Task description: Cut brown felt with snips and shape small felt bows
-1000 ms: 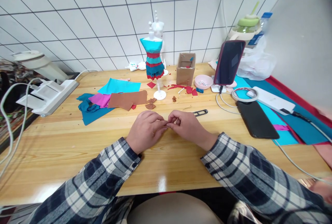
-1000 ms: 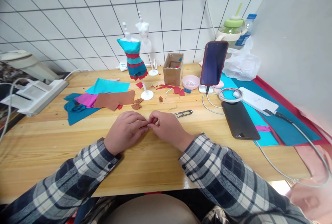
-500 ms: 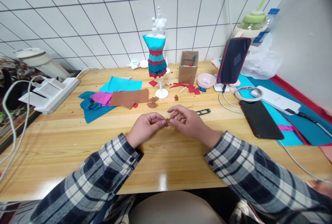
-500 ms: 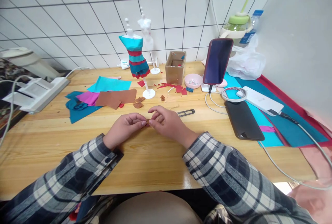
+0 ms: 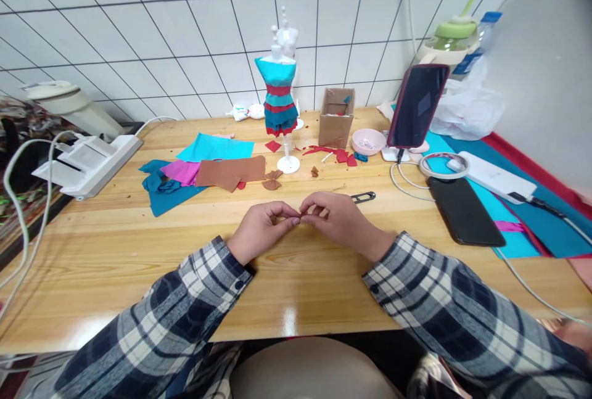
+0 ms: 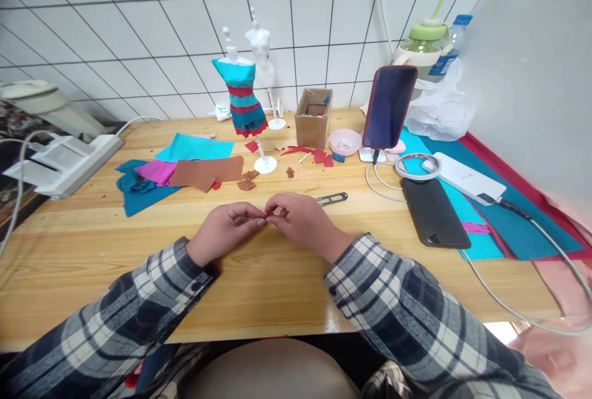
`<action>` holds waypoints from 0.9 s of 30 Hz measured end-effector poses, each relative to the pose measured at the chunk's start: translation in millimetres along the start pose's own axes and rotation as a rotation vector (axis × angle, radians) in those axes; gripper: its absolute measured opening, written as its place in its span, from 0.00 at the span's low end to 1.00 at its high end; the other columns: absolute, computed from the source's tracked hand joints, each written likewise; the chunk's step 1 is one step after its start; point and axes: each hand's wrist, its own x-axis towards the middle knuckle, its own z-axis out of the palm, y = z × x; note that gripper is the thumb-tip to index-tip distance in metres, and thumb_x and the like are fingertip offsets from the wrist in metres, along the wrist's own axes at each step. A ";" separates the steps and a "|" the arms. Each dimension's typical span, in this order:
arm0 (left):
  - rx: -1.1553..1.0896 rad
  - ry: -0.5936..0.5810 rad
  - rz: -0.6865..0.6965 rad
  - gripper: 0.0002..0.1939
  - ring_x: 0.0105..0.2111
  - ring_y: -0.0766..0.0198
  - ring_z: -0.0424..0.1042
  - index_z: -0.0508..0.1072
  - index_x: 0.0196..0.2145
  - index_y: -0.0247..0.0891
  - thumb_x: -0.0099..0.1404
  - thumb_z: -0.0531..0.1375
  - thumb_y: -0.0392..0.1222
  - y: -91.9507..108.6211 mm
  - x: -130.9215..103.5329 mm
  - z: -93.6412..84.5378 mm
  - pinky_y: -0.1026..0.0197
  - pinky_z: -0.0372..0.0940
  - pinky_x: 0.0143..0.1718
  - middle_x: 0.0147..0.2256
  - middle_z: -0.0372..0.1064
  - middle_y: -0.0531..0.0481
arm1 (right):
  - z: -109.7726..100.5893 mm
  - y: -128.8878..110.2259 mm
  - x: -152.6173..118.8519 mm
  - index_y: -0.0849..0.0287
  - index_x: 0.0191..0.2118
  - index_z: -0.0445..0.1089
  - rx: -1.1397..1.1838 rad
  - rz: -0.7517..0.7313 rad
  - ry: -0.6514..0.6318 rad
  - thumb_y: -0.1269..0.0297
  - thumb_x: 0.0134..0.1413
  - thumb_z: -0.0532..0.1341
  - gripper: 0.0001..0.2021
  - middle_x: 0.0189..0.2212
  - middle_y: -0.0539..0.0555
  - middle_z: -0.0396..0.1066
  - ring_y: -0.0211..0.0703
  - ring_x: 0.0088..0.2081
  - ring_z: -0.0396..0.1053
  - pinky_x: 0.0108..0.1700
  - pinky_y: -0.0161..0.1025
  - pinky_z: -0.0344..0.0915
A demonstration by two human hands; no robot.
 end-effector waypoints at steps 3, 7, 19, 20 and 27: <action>0.104 0.036 0.049 0.08 0.32 0.62 0.75 0.78 0.34 0.40 0.60 0.61 0.45 2.0 -1.3 -0.3 0.62 0.68 0.38 0.32 0.78 0.53 | 1.1 -2.0 0.3 0.57 0.35 0.71 0.084 0.082 0.006 0.73 0.50 0.61 0.06 0.30 0.49 0.75 0.36 0.31 0.72 0.32 0.31 0.65; 0.214 0.097 0.159 0.17 0.39 0.58 0.76 0.75 0.45 0.39 0.60 0.62 0.46 5.6 -3.0 -1.5 0.58 0.68 0.44 0.39 0.78 0.48 | 0.1 -2.2 -0.1 0.57 0.38 0.70 0.172 0.119 0.036 0.72 0.50 0.62 0.08 0.31 0.49 0.75 0.36 0.33 0.73 0.32 0.31 0.66; 0.241 0.131 0.311 0.06 0.36 0.60 0.75 0.79 0.34 0.40 0.61 0.61 0.41 3.8 -0.3 -3.9 0.57 0.68 0.42 0.34 0.78 0.48 | -15.1 -4.8 -0.1 0.56 0.41 0.70 -0.057 -0.026 -0.059 0.64 0.54 0.62 0.09 0.35 0.52 0.74 0.40 0.36 0.72 0.36 0.35 0.65; 0.218 0.135 0.268 0.06 0.36 0.60 0.75 0.79 0.33 0.40 0.60 0.61 0.41 3.6 -0.3 -4.5 0.57 0.68 0.42 0.34 0.78 0.48 | -25.4 -0.2 0.5 0.56 0.41 0.71 -0.189 -0.045 -0.083 0.61 0.52 0.63 0.10 0.37 0.53 0.74 0.42 0.38 0.71 0.38 0.37 0.64; 0.042 0.137 0.043 0.09 0.35 0.59 0.76 0.78 0.32 0.38 0.58 0.62 0.46 -6.3 1.3 -4.8 0.57 0.69 0.40 0.33 0.78 0.47 | -83.2 49.8 -3.8 0.56 0.32 0.73 -0.581 0.197 -0.180 0.56 0.47 0.65 0.10 0.31 0.54 0.71 0.45 0.36 0.66 0.36 0.38 0.58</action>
